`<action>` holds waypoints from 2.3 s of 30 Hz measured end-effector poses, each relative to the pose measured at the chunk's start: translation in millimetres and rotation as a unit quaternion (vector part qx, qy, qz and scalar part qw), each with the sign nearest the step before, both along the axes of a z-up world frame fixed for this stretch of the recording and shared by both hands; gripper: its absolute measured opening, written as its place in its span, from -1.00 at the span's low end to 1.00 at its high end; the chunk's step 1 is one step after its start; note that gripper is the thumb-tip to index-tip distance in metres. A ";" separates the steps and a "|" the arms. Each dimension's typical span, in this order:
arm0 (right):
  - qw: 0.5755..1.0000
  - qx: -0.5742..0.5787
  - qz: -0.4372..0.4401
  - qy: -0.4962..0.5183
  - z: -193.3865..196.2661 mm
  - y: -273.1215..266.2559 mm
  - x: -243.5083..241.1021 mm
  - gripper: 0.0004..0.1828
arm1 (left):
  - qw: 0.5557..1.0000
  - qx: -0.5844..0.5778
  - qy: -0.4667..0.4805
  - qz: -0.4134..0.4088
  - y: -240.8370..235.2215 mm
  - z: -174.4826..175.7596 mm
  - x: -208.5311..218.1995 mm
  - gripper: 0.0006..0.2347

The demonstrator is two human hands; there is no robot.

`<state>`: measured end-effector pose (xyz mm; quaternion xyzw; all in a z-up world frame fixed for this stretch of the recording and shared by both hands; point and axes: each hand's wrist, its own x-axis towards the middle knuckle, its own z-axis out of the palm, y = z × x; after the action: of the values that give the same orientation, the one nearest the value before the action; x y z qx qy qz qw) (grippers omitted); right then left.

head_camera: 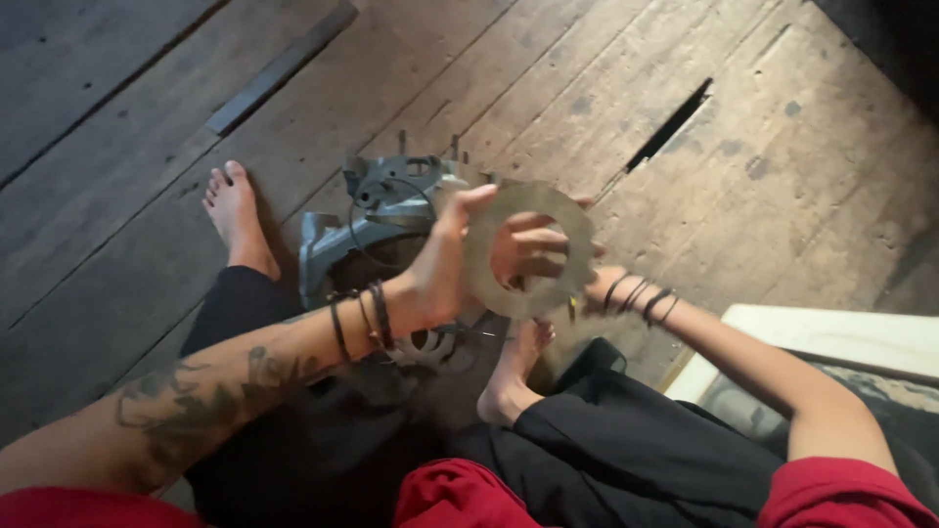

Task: The person sits on a wooden floor holding a circular metal part and files its edge with a flat file, rotating the part to work around the rim. Near the end they switch to rubbing the part with a yellow abrasive block.

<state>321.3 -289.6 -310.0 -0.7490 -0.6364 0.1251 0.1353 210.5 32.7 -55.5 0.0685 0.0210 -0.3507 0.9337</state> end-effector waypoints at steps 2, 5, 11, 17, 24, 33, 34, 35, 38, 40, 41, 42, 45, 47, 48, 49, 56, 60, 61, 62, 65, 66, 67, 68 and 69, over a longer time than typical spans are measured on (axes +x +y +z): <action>0.836 -0.516 -0.186 -0.010 -94.0 -30.7 51.0 -0.60 | 0.999 0.022 0.007 0.042 1.1 -15.3 -1.1 -0.36; 0.855 -0.405 -0.319 0.052 -66.3 -30.8 82.8 -0.47 | 0.999 0.035 0.001 0.039 -2.2 -42.7 1.9 -0.26; 0.878 -0.302 -0.364 0.077 -90.0 -39.7 83.8 -0.42 | 0.997 -0.066 0.039 0.002 -27.6 -54.9 18.6 -0.34; 0.886 -0.235 -0.392 0.084 -78.5 -63.2 87.5 -0.52 | 0.996 -0.068 0.059 -0.027 -33.3 -20.0 21.6 -0.40; 0.904 -0.152 -0.385 0.103 -98.2 -69.7 85.5 -0.62 | 0.997 -0.072 0.019 -0.017 -39.0 -9.6 23.7 -0.41; 0.914 -0.028 -0.384 0.126 -182.3 -69.8 113.5 -0.71 | 0.973 0.040 0.221 0.050 -33.1 31.5 16.0 -0.69; 0.830 0.070 -0.486 0.266 -165.1 -54.0 124.0 -0.72 | 0.978 0.035 0.199 0.048 -30.0 33.6 16.0 -0.70; 0.706 0.162 -0.565 0.394 -148.2 -39.0 132.8 -0.68 | 0.982 0.030 0.179 0.045 -26.9 35.1 15.4 -0.70; 0.565 0.247 -0.512 0.598 -25.3 7.8 149.3 -0.47 | 0.991 0.055 0.119 0.038 -28.8 -25.6 17.6 -0.49; 0.550 0.272 -0.494 0.616 50.7 32.8 139.4 -0.41 | 0.994 0.065 0.083 0.033 -21.0 0.2 16.9 -0.48; 0.533 0.289 -0.479 0.635 88.6 42.2 132.1 -0.33 | 0.996 0.069 0.051 0.028 -18.6 12.4 15.7 -0.46; 0.534 0.293 -0.478 0.633 111.2 47.8 125.6 -0.33 | 0.996 0.071 0.049 0.026 -17.0 11.4 15.8 -0.46; 0.622 0.310 -0.405 0.595 171.7 63.2 105.6 -0.37 | 0.995 0.091 0.024 0.030 -13.3 10.5 15.5 -0.35; 0.618 0.312 -0.414 0.591 202.4 73.2 91.6 -0.51 | 0.990 0.132 0.027 0.038 -10.6 13.0 14.4 -0.41; 0.616 0.311 -0.414 0.594 207.4 70.9 84.5 -0.51 | 0.990 0.133 0.030 0.039 -12.1 4.8 13.4 -0.41; 0.632 0.366 -0.379 0.568 212.8 70.8 79.3 -0.63 | 0.992 0.117 0.032 0.045 -12.2 -3.3 12.9 -0.37; 0.806 0.336 -0.297 0.386 291.4 75.9 18.2 -0.76 | 0.992 0.125 0.016 0.000 -3.3 6.9 1.3 -0.32; 0.893 0.273 -0.242 0.265 325.2 85.6 -1.7 -0.71 | 0.985 0.161 -0.048 0.027 0.8 0.0 -12.4 -0.42; 0.928 0.224 -0.214 0.207 335.6 90.4 -6.2 -0.77 | 0.989 0.140 -0.042 0.015 -0.6 -1.3 -15.1 -0.37; 0.956 0.173 -0.185 0.148 345.9 95.0 -11.0 -0.78 | 0.992 0.120 -0.035 0.003 -2.0 -2.5 -17.9 -0.30; 0.981 0.152 -0.111 0.053 350.6 95.9 -16.8 -0.72 | 0.991 0.109 -0.079 0.016 -4.8 18.9 -24.4 -0.29; 0.981 0.153 -0.109 0.052 352.7 96.2 -18.0 -0.72 | 0.990 0.111 -0.080 0.017 -6.0 19.8 -26.4 -0.29; 0.983 0.162 -0.091 0.001 355.3 97.8 -18.0 -0.82 | 0.988 0.121 -0.090 0.030 -6.3 21.0 -27.7 -0.35; 0.981 0.170 -0.073 -0.050 358.2 99.3 -18.3 -0.90 | 0.985 0.131 -0.101 0.042 -6.6 22.7 -29.4 -0.40; 0.981 0.174 -0.068 -0.052 361.4 98.9 -18.2 -0.90 | 0.984 0.134 -0.104 0.047 -6.3 23.0 -30.8 -0.40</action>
<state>303.2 -190.8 51.4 -0.7612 -0.6022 -0.0360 0.2381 179.6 26.3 -32.4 0.2278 -0.0260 -0.2915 0.9287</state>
